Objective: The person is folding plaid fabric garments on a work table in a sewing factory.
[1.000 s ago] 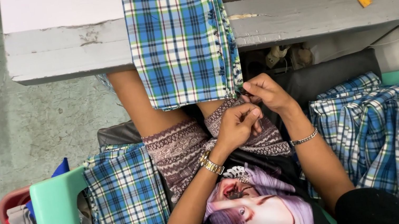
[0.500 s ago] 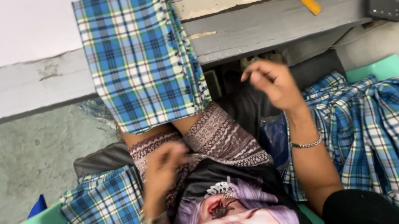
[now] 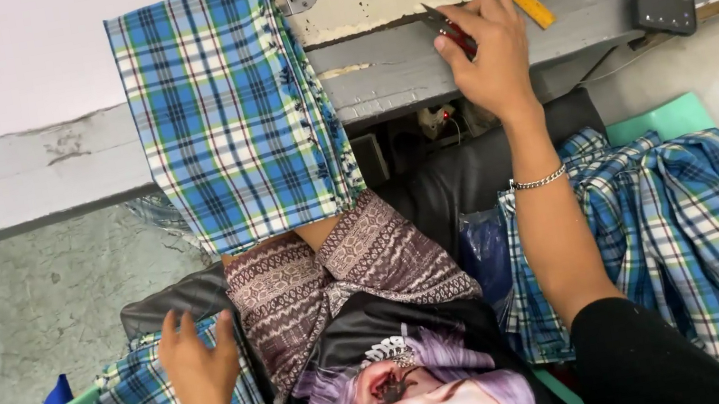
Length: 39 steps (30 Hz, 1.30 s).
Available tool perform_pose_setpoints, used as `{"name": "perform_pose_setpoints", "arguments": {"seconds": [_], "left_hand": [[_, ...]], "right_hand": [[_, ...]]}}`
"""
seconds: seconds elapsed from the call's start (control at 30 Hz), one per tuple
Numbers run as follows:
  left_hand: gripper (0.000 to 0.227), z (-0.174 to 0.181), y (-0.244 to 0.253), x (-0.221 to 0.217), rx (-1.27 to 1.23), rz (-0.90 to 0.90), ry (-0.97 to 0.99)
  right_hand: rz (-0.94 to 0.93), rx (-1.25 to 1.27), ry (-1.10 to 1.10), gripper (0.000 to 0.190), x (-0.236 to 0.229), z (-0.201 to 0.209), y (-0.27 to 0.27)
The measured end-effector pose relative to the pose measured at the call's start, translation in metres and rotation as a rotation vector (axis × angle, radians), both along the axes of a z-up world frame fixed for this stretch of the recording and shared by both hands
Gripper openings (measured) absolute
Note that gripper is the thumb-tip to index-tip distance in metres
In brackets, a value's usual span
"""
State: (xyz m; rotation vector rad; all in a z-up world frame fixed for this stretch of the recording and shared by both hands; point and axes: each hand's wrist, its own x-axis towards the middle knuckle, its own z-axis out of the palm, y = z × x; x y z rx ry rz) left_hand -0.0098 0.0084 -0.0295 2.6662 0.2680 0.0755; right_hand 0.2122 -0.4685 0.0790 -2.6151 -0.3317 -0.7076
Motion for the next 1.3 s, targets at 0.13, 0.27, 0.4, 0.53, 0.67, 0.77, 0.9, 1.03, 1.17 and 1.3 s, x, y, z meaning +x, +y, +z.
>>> {"name": "perform_pose_setpoints", "arguments": {"seconds": [0.13,0.27,0.4,0.53,0.67,0.77,0.9,1.03,1.17,1.3], "left_hand": [[0.077,0.053,-0.067,0.025,-0.210,0.062,-0.092],[0.075,0.065,-0.093,0.043,-0.165,-0.138,-0.422],[0.074,0.062,-0.082,0.055,0.064,-0.161,-0.583],[0.082,0.045,-0.075,0.072,0.086,-0.127,-0.568],[0.042,0.064,-0.075,0.080,0.087,-0.267,-0.678],[0.026,0.077,-0.068,0.088,0.040,-0.346,-0.773],[0.069,0.085,-0.069,0.093,0.090,-0.393,-0.578],[0.130,0.065,-0.086,0.113,0.257,-0.441,-0.448],[0.115,0.083,-0.080,0.131,0.259,-0.492,-0.558],[0.020,0.108,-0.075,0.135,0.141,-0.650,-0.835]], "right_hand": [[-0.017,0.002,-0.004,0.045,-0.003,0.003,0.001],[-0.018,-0.019,-0.041,0.056,-0.004,0.000,0.001],[-0.009,-0.046,-0.104,0.043,-0.008,-0.002,0.005],[0.006,-0.088,-0.140,0.049,-0.007,-0.005,0.005],[-0.009,-0.102,-0.153,0.037,-0.006,-0.008,0.003],[-0.030,-0.105,-0.164,0.031,-0.005,-0.011,0.003],[-0.052,-0.114,-0.213,0.029,-0.003,-0.016,0.002],[-0.057,-0.083,-0.199,0.025,-0.004,-0.016,0.002],[-0.065,-0.088,-0.208,0.025,-0.004,-0.017,-0.001],[-0.071,-0.089,-0.203,0.025,-0.004,-0.016,0.001]]}}
